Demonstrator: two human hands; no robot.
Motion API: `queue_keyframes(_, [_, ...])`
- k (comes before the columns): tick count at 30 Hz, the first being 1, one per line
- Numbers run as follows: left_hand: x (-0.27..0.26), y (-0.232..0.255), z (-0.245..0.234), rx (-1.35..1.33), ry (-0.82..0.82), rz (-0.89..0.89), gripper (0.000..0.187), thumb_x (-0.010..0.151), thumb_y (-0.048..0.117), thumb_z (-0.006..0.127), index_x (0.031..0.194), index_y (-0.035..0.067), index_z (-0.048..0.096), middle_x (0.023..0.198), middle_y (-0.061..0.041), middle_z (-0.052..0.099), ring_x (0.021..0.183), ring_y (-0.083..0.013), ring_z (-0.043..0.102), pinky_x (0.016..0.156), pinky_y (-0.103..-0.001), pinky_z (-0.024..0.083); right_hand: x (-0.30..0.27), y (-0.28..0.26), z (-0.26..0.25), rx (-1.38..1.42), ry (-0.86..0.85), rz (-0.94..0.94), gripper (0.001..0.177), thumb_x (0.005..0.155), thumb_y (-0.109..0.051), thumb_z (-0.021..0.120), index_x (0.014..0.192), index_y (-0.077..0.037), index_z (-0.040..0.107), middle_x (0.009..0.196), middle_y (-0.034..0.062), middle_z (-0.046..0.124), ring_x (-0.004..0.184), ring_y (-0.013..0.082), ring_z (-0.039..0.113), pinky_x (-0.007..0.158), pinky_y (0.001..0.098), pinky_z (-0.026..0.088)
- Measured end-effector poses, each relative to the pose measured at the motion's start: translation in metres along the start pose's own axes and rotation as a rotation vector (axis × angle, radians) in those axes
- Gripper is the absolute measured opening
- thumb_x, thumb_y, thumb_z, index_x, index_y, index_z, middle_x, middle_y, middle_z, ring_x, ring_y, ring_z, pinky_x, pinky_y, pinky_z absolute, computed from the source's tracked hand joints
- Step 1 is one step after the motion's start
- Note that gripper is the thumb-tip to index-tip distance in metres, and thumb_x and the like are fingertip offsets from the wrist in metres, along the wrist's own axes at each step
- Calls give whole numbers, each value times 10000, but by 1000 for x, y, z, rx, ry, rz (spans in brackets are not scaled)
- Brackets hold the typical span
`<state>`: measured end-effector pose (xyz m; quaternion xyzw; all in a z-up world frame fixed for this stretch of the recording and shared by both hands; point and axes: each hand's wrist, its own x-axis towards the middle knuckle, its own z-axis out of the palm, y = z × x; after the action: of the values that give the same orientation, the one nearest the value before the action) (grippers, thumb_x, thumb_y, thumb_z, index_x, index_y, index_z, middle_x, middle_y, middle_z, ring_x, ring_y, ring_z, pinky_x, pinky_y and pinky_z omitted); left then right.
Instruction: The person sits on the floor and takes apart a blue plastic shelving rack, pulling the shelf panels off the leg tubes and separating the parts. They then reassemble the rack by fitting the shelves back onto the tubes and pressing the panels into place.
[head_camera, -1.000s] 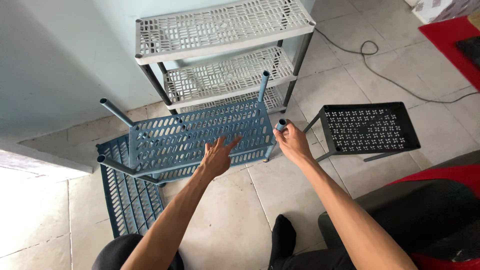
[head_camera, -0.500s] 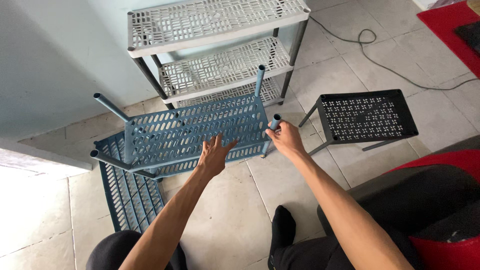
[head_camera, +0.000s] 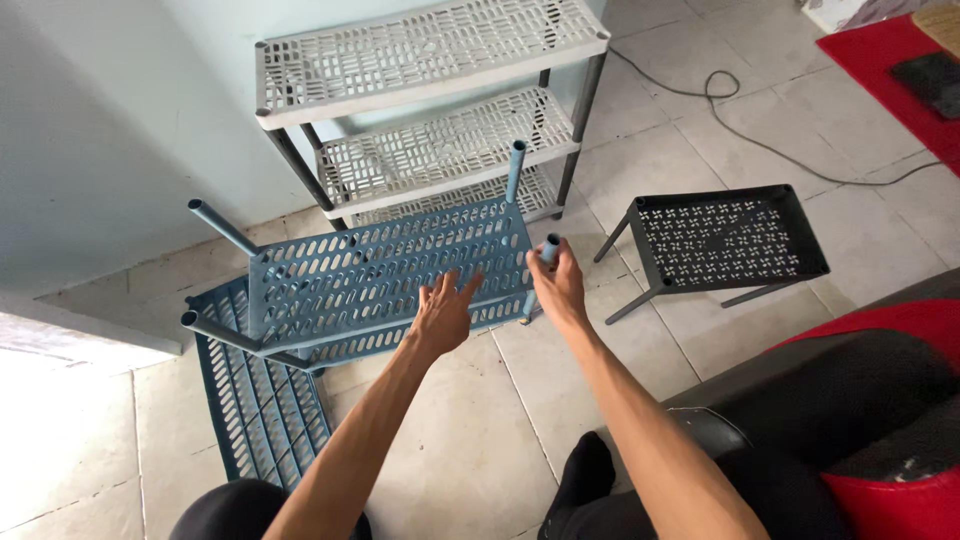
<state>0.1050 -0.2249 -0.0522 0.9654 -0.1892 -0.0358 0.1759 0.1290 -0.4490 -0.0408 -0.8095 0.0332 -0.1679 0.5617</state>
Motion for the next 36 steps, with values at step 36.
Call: queue_keyframes(36, [13, -1, 24, 200, 97, -32, 1077, 757, -158, 592, 1601, 422, 258, 1694, -145, 128, 1538, -416, 156, 1099, -620, 312, 11, 23, 45, 88, 169, 94, 441, 973, -244, 698, 636, -27, 515, 529, 20, 482, 508, 129, 436, 534, 365, 385])
